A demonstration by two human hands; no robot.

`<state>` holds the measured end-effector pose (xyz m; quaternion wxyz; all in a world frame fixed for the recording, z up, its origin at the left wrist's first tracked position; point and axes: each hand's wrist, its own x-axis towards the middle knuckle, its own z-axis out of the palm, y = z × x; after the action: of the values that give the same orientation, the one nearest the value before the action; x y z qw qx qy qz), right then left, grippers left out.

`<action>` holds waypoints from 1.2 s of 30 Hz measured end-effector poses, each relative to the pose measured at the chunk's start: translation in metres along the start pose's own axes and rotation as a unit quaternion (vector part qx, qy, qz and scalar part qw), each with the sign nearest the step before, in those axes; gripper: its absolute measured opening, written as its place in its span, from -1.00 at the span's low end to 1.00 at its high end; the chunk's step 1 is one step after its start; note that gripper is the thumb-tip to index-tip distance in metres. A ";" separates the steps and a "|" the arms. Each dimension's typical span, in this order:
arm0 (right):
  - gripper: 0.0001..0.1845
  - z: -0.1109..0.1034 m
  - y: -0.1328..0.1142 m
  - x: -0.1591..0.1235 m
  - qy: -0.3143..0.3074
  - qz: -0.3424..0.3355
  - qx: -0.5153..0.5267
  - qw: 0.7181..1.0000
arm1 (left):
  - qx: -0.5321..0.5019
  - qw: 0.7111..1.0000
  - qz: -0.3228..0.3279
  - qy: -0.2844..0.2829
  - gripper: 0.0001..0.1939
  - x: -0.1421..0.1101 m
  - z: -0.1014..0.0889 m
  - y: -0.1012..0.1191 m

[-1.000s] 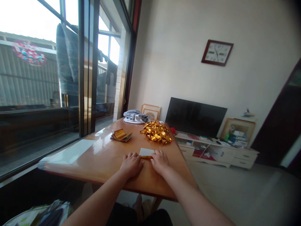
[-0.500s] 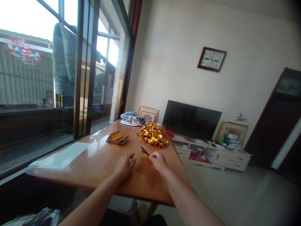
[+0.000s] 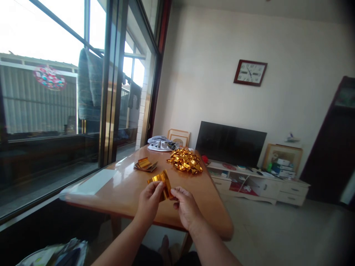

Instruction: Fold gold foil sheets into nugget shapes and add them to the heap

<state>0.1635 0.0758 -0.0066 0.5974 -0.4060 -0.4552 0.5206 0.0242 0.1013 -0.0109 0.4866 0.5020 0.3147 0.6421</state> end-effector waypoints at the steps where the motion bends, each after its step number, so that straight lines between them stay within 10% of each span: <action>1: -0.77 0.004 -0.002 -0.006 -0.001 -0.001 0.000 1.000 | -0.008 1.000 -0.002 -0.001 -0.62 -0.004 0.000 0.006; 16: -0.75 0.037 -0.025 -0.063 -0.049 -0.115 -0.102 0.987 | -0.004 0.999 0.049 -0.019 -0.72 -0.055 -0.009 0.070; 22: -0.83 0.032 -0.059 -0.071 0.052 -0.347 -0.309 0.884 | 0.150 0.987 0.055 -0.031 -0.72 -0.062 -0.037 0.085; 27: -0.61 0.039 -0.080 -0.077 -0.005 -0.405 -0.400 0.822 | 0.397 0.889 0.219 -0.063 -0.76 -0.069 -0.047 0.103; 31: -0.86 0.042 -0.081 -0.078 -0.047 -0.367 -0.416 0.831 | 0.482 0.838 0.240 -0.082 -0.77 -0.074 -0.048 0.110; 36: -0.90 0.036 -0.073 -0.075 -0.075 -0.305 -0.357 0.880 | 0.481 0.840 0.230 -0.099 -0.84 -0.076 -0.051 0.110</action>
<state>0.1437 -0.0073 0.0641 0.5050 -0.3928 -0.7550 0.1438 -0.0565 -0.0020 0.0459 0.0513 0.7916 0.4099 0.4504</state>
